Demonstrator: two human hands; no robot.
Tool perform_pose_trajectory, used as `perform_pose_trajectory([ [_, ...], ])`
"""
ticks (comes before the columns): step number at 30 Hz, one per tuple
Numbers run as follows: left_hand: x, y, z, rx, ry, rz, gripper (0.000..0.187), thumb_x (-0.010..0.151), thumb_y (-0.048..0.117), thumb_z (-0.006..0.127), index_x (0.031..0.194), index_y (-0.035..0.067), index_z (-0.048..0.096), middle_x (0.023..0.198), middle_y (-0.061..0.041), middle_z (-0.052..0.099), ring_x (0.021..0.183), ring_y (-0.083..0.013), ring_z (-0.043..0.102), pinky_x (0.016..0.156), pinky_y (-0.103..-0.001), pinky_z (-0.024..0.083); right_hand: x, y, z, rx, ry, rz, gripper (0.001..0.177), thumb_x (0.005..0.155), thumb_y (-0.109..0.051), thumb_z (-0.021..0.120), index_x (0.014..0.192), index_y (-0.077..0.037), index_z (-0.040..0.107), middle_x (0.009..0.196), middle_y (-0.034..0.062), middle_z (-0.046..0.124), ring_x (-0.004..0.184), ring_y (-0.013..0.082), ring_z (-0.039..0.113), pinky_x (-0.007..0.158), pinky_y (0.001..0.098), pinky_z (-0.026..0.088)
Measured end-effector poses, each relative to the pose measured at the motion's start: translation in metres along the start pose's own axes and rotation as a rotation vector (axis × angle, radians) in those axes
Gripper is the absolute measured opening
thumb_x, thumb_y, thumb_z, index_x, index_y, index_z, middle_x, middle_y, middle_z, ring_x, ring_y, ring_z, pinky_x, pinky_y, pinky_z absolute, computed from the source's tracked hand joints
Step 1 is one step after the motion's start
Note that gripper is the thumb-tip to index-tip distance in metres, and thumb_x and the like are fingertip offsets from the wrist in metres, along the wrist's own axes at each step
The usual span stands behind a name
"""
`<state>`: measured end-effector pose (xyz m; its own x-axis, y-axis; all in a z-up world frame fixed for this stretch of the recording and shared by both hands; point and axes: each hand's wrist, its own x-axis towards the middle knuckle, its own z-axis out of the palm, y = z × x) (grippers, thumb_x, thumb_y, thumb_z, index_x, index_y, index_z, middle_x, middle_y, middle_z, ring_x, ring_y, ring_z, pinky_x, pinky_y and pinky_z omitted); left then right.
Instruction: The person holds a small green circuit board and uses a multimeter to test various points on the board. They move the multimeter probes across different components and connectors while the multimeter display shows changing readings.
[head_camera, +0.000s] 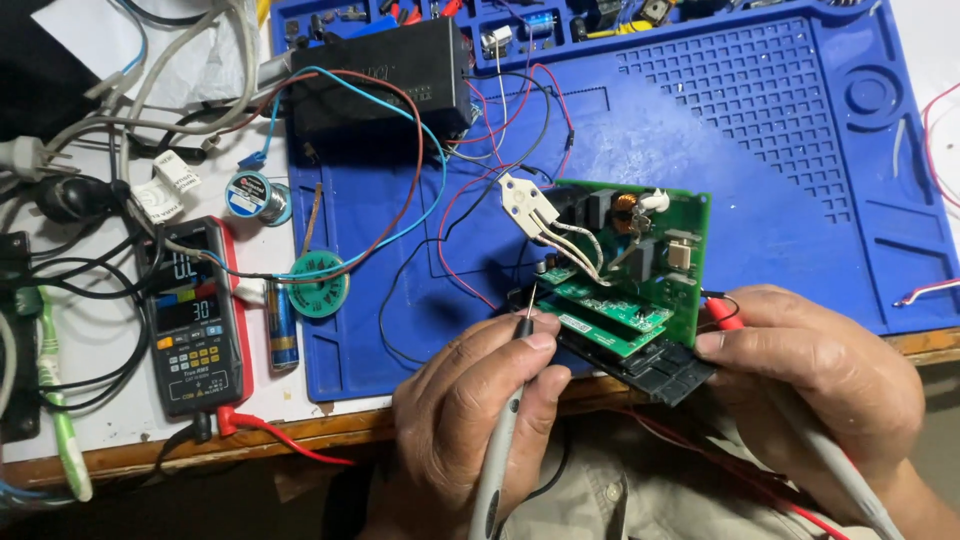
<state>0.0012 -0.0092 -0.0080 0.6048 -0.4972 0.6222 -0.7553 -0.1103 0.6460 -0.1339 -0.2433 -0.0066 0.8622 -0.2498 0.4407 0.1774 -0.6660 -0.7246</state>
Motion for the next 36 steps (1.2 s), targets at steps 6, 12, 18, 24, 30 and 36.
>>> perform_pose_trajectory([
  [6, 0.0, -0.001, -0.001, -0.008, -0.032, -0.028, 0.022, 0.121, 0.012, 0.069, 0.14, 0.004, 0.063, 0.13, -0.024, 0.086, 0.114, -0.0385, 0.093, 0.104, -0.045, 0.079, -0.001, 0.007, 0.0, 0.043, 0.003, -0.014, 0.016, 0.105, -0.007, 0.074, 0.119, 0.0, 0.072, 0.126, 0.0313, 0.082, 0.105, 0.0352, 0.09, 0.097, 0.0374, 0.072],
  [12, 0.001, -0.002, -0.004, 0.008, -0.033, -0.027, 0.024, 0.117, 0.008, 0.073, 0.138, 0.001, 0.066, 0.13, -0.025, 0.087, 0.117, -0.0391, 0.093, 0.108, -0.045, 0.08, -0.002, 0.011, 0.005, -0.013, 0.042, -0.075, 0.011, 0.107, -0.005, 0.074, 0.116, 0.0, 0.072, 0.118, 0.0284, 0.08, 0.099, 0.0373, 0.087, 0.094, 0.0424, 0.072],
  [18, -0.004, -0.003, -0.004, 0.029, -0.043, -0.054, 0.026, 0.116, 0.006, 0.074, 0.14, 0.001, 0.067, 0.134, -0.024, 0.086, 0.123, -0.0367, 0.093, 0.112, -0.044, 0.079, 0.007, 0.001, 0.009, -0.02, 0.05, -0.071, 0.009, 0.108, -0.006, 0.075, 0.115, -0.001, 0.072, 0.114, 0.0276, 0.08, 0.092, 0.0344, 0.085, 0.089, 0.0389, 0.069],
  [24, -0.004, -0.003, -0.002, 0.053, -0.05, -0.084, 0.026, 0.115, 0.006, 0.075, 0.14, 0.002, 0.066, 0.135, -0.025, 0.086, 0.123, -0.0379, 0.091, 0.115, -0.045, 0.076, 0.007, 0.002, 0.006, -0.01, 0.032, -0.068, 0.01, 0.108, -0.006, 0.075, 0.116, -0.002, 0.072, 0.117, 0.0279, 0.081, 0.093, 0.0332, 0.085, 0.086, 0.0372, 0.067],
  [30, -0.002, -0.002, 0.001, 0.112, -0.03, -0.155, 0.031, 0.114, 0.005, 0.08, 0.142, 0.004, 0.068, 0.14, -0.018, 0.085, 0.132, -0.0329, 0.089, 0.121, -0.041, 0.071, 0.005, 0.006, 0.005, -0.02, 0.029, -0.085, 0.014, 0.106, -0.005, 0.079, 0.118, -0.001, 0.073, 0.119, 0.0283, 0.082, 0.096, 0.0357, 0.087, 0.09, 0.0385, 0.069],
  [36, 0.006, 0.002, 0.002, 0.134, -0.029, -0.168, 0.029, 0.112, 0.001, 0.08, 0.139, 0.004, 0.07, 0.137, -0.018, 0.085, 0.127, -0.0337, 0.088, 0.119, -0.043, 0.071, 0.009, -0.001, 0.005, 0.006, 0.023, -0.07, 0.008, 0.109, -0.005, 0.074, 0.116, -0.003, 0.074, 0.111, 0.0258, 0.08, 0.086, 0.0317, 0.081, 0.081, 0.0365, 0.064],
])
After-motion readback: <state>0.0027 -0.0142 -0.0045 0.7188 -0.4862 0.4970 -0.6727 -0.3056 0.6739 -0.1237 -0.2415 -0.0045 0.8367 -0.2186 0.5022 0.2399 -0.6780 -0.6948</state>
